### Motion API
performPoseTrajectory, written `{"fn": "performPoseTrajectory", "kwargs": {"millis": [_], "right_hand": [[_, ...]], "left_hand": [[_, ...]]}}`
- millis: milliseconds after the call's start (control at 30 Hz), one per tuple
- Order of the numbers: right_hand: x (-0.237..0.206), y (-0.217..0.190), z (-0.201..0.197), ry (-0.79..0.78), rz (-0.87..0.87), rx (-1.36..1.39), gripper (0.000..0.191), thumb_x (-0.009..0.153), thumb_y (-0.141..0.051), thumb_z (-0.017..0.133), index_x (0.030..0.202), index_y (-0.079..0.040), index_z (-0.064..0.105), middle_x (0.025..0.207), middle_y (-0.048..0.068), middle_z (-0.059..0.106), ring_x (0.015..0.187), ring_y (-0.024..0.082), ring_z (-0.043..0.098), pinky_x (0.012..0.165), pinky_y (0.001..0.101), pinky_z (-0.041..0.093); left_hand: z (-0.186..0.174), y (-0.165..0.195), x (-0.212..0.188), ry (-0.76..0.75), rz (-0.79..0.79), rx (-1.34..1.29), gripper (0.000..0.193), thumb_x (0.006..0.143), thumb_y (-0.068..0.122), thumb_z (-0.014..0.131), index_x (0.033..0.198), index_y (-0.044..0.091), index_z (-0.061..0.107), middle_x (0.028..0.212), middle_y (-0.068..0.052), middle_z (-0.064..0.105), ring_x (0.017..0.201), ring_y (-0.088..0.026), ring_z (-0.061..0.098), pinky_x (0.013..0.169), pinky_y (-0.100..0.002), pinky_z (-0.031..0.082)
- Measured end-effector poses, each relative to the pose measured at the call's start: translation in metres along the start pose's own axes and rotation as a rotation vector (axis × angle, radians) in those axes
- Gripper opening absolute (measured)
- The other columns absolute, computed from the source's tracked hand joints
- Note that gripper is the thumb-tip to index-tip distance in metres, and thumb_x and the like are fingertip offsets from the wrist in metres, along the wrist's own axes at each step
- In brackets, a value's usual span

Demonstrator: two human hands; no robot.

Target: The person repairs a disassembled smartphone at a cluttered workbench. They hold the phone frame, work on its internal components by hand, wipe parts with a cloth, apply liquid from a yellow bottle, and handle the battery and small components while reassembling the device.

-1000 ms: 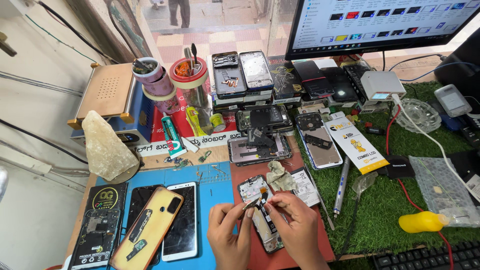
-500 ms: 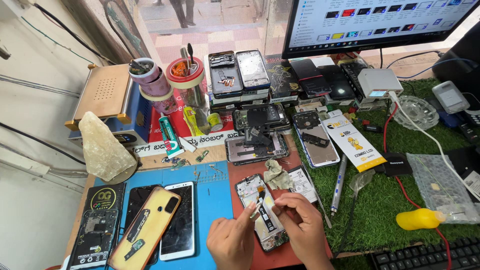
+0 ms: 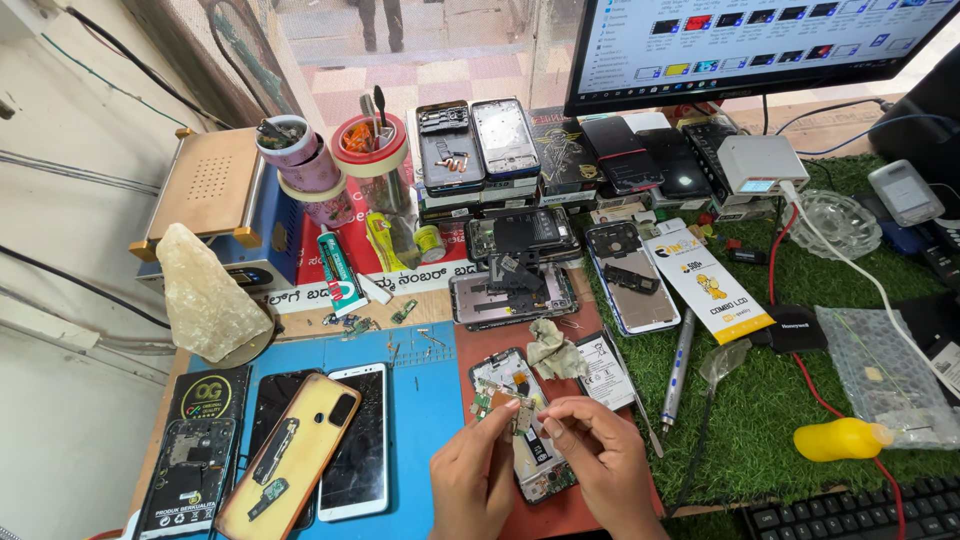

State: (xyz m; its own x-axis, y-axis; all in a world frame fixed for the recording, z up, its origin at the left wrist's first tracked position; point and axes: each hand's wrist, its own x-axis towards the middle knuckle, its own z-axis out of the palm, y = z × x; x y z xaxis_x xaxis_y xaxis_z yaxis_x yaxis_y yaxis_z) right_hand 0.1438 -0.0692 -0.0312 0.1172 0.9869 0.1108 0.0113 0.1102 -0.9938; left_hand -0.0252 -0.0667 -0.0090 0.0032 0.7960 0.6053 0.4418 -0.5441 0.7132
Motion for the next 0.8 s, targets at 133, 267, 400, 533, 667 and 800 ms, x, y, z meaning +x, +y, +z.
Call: {"fn": "performPoseTrajectory", "kwargs": {"millis": [133,267,400,533,667,800], "right_hand": [[0.003,-0.007,0.003,0.085,-0.176,-0.141,0.010,0.091,-0.005,0.072,0.098,0.001,0.071,0.100,0.006,0.071,0.086,0.009,0.066,0.075,0.0228,0.053],[0.006,-0.022,0.007,0.220,-0.151,-0.231,0.012,0.089,-0.005,0.071,0.100,0.000,0.072,0.100,0.005,0.070,0.084,0.010,0.066,0.072,0.0242,0.052],[0.018,-0.039,0.008,0.166,-0.027,-0.412,0.017,0.086,-0.008,0.072,0.102,-0.002,0.077,0.094,0.005,0.072,0.069,0.015,0.066,0.061,0.0297,0.052],[0.035,-0.047,0.012,-0.036,-0.265,-0.619,0.013,0.085,-0.010,0.074,0.094,-0.001,0.075,0.090,0.009,0.068,0.080,0.024,0.069,0.071,0.0361,0.054],[0.048,-0.044,0.019,-0.115,-0.413,-0.804,0.011,0.081,-0.010,0.074,0.085,0.000,0.073,0.090,0.012,0.065,0.088,0.032,0.065,0.078,0.0431,0.052],[0.045,-0.036,0.028,-0.137,-0.417,-0.978,0.009,0.081,-0.007,0.069,0.085,0.001,0.070,0.091,0.013,0.063,0.090,0.034,0.063,0.080,0.0442,0.051]], "left_hand": [[-0.007,0.002,0.000,-0.099,-0.038,-0.111,0.042,0.082,0.002,0.064,0.124,0.002,0.070,0.088,-0.014,0.074,0.074,-0.025,0.074,0.070,-0.034,0.058],[-0.006,0.002,-0.002,0.008,-0.102,-0.152,0.029,0.089,0.007,0.068,0.117,0.000,0.070,0.097,-0.014,0.078,0.080,-0.021,0.077,0.073,-0.032,0.059],[0.001,-0.004,-0.002,0.179,-0.406,-0.151,0.017,0.087,0.005,0.076,0.103,-0.001,0.075,0.085,-0.010,0.079,0.072,-0.014,0.075,0.064,-0.028,0.058],[0.000,-0.008,-0.001,0.178,-0.385,-0.231,0.015,0.089,0.001,0.072,0.104,-0.003,0.073,0.091,-0.010,0.076,0.077,-0.012,0.074,0.067,-0.025,0.060],[0.001,-0.006,0.001,0.164,-0.422,-0.195,0.014,0.088,0.002,0.074,0.102,-0.002,0.074,0.087,-0.009,0.076,0.073,-0.012,0.073,0.064,-0.025,0.059],[0.000,-0.006,0.003,0.149,-0.417,-0.164,0.016,0.086,0.002,0.074,0.102,-0.001,0.075,0.085,-0.009,0.076,0.071,-0.012,0.073,0.063,-0.025,0.058]]}}
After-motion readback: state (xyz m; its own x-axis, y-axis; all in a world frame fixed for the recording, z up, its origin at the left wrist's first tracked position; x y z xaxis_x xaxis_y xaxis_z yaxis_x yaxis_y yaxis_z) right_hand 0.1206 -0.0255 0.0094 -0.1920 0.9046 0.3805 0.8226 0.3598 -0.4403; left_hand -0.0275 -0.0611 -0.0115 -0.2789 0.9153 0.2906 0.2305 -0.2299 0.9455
